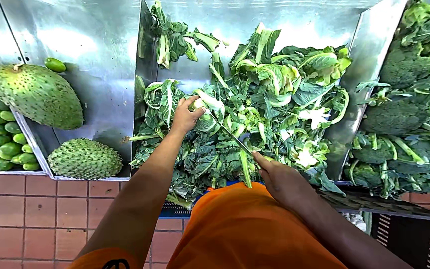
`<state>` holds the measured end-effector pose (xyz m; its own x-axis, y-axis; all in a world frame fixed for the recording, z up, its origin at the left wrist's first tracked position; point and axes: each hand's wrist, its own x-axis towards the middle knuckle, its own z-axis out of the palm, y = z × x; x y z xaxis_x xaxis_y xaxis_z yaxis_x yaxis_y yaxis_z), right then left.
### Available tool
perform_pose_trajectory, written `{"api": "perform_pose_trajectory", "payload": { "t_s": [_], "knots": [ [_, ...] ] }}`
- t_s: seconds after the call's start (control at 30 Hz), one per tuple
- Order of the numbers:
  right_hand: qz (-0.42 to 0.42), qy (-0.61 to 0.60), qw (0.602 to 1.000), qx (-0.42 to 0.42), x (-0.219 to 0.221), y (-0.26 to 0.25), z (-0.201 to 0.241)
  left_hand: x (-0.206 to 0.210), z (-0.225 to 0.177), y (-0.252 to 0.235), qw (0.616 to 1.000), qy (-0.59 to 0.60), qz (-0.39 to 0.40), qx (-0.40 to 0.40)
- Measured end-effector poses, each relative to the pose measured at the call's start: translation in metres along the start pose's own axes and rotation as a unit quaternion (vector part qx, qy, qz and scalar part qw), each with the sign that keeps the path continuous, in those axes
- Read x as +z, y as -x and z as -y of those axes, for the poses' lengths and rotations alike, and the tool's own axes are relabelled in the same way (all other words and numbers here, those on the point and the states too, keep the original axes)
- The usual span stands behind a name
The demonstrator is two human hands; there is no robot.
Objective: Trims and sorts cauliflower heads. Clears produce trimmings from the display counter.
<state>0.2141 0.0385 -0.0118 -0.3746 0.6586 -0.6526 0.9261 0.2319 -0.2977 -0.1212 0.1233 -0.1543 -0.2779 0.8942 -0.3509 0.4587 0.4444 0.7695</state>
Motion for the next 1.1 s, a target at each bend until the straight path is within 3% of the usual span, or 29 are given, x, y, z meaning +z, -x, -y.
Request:
{"api": "perform_pose_trajectory", "payload": {
  "t_s": [0.3,0.47,0.77,1.1],
  "knots": [
    [0.062,-0.02,0.997,0.039,0.01,-0.001,0.021,0.004,0.012,0.005,0.999,0.045,0.0,-0.01],
    [0.066,0.003,0.997,0.045,0.007,0.003,0.021,0.015,-0.004,0.015,0.998,0.052,-0.024,-0.037],
    [0.045,0.022,0.998,0.027,0.009,0.008,0.017,0.022,0.001,0.02,0.997,0.07,-0.022,-0.031],
    [0.07,0.022,0.997,0.031,-0.01,-0.009,0.044,0.025,-0.002,0.024,0.999,0.04,-0.007,-0.017]
  ]
}}
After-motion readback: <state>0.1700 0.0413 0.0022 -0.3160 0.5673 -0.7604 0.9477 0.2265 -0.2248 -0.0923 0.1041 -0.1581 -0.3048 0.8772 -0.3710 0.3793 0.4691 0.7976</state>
